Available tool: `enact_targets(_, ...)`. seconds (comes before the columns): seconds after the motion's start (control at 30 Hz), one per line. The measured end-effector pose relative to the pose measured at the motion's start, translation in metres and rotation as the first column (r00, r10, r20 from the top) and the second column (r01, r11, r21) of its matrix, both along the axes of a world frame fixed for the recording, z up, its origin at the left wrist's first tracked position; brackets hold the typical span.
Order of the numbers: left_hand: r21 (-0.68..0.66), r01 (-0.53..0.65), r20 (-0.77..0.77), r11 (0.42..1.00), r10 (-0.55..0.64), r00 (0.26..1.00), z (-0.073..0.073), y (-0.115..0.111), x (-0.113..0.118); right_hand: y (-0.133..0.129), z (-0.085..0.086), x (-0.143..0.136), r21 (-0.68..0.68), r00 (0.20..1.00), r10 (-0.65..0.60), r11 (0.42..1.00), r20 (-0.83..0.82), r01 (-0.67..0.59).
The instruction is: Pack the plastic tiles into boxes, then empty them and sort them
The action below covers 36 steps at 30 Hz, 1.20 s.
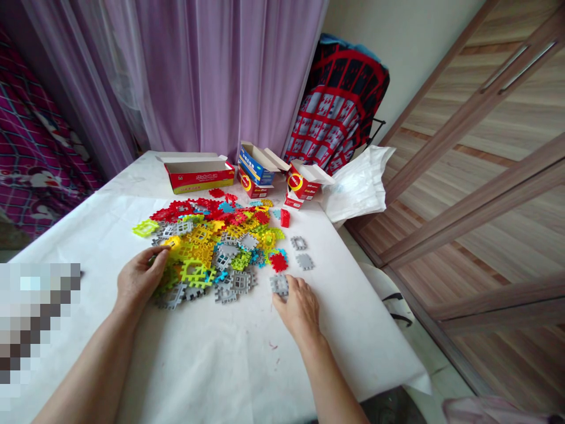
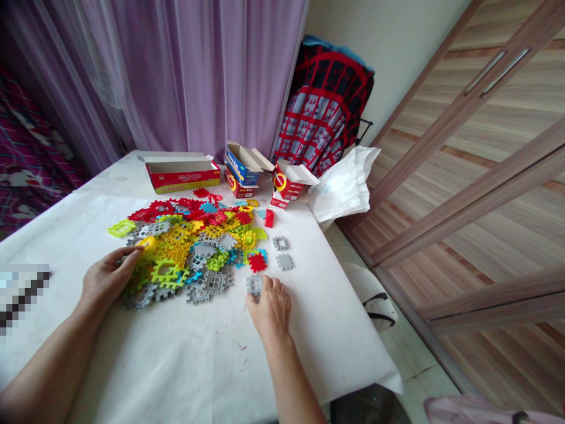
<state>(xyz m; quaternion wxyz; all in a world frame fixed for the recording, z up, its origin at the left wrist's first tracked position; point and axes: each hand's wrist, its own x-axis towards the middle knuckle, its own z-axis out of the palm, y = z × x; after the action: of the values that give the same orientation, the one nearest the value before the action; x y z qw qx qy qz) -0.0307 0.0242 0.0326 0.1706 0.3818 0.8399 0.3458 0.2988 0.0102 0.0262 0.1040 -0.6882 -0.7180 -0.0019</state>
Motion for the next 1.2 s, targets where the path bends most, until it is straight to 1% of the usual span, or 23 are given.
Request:
enact_targets(0.07,0.001,0.0,0.001,1.0,0.0,1.0,0.001,0.0,0.0,-0.005,-0.002,0.008,-0.006,0.999,-0.004,1.0,-0.041,0.004)
enact_targets(0.13,-0.002,-0.004,0.003,1.0,0.004,1.0,0.002,0.0,0.001,-0.007,-0.003,0.019,-0.006,0.993,-0.017,1.0,-0.118,0.017)
enact_targets(0.2,-0.009,-0.01,0.006,1.0,0.01,1.0,0.003,0.0,0.002,-0.001,0.001,0.033,0.026,0.978,-0.045,0.998,-0.205,0.052)
enact_targets(0.23,-0.012,-0.012,0.008,1.0,0.012,1.0,0.003,0.0,0.002,0.007,0.004,0.04,0.053,0.968,-0.062,0.996,-0.242,0.077)
enact_targets(0.33,-0.019,-0.01,0.013,1.0,0.01,1.0,0.004,0.001,0.002,0.045,0.016,0.056,0.128,0.944,-0.123,0.977,-0.307,0.169)
enact_targets(0.4,-0.022,-0.009,0.016,1.0,0.01,1.0,0.005,0.001,0.002,0.078,0.022,0.06,0.126,0.927,-0.167,0.967,-0.337,0.22)
enact_targets(0.5,-0.024,-0.017,0.024,1.0,0.017,1.0,0.006,0.001,0.002,0.117,0.021,0.061,0.07,0.918,-0.2,0.969,-0.342,0.238)
enact_targets(0.57,-0.024,-0.022,0.031,0.999,0.023,0.999,0.007,0.002,0.001,0.132,0.014,0.06,0.061,0.925,-0.199,0.971,-0.325,0.23)
enact_targets(0.63,-0.027,-0.028,0.035,0.999,0.029,0.999,0.007,0.002,0.001,0.137,0.005,0.06,0.07,0.93,-0.189,0.973,-0.315,0.222)
enact_targets(0.73,-0.029,-0.039,0.034,0.999,0.04,0.999,0.003,0.004,0.0,0.138,-0.007,0.063,0.074,0.93,-0.174,0.975,-0.323,0.208)
enact_targets(0.83,-0.001,-0.058,0.036,0.998,0.058,0.998,0.0,0.005,-0.001,0.139,-0.014,0.067,0.073,0.924,-0.153,0.979,-0.35,0.19)
enact_targets(0.93,0.025,-0.074,0.046,0.997,0.073,0.996,0.001,0.006,0.001,0.141,-0.017,0.069,0.062,0.916,-0.15,0.981,-0.372,0.185)
enact_targets(1.07,-0.008,-0.079,0.049,0.997,0.079,0.996,0.006,0.005,0.004,0.143,-0.019,0.068,0.058,0.912,-0.149,0.981,-0.382,0.184)
enact_targets(1.2,-0.021,-0.064,0.047,0.998,0.064,0.997,0.006,0.004,0.003,0.142,-0.02,0.066,0.072,0.916,-0.154,0.979,-0.37,0.193)
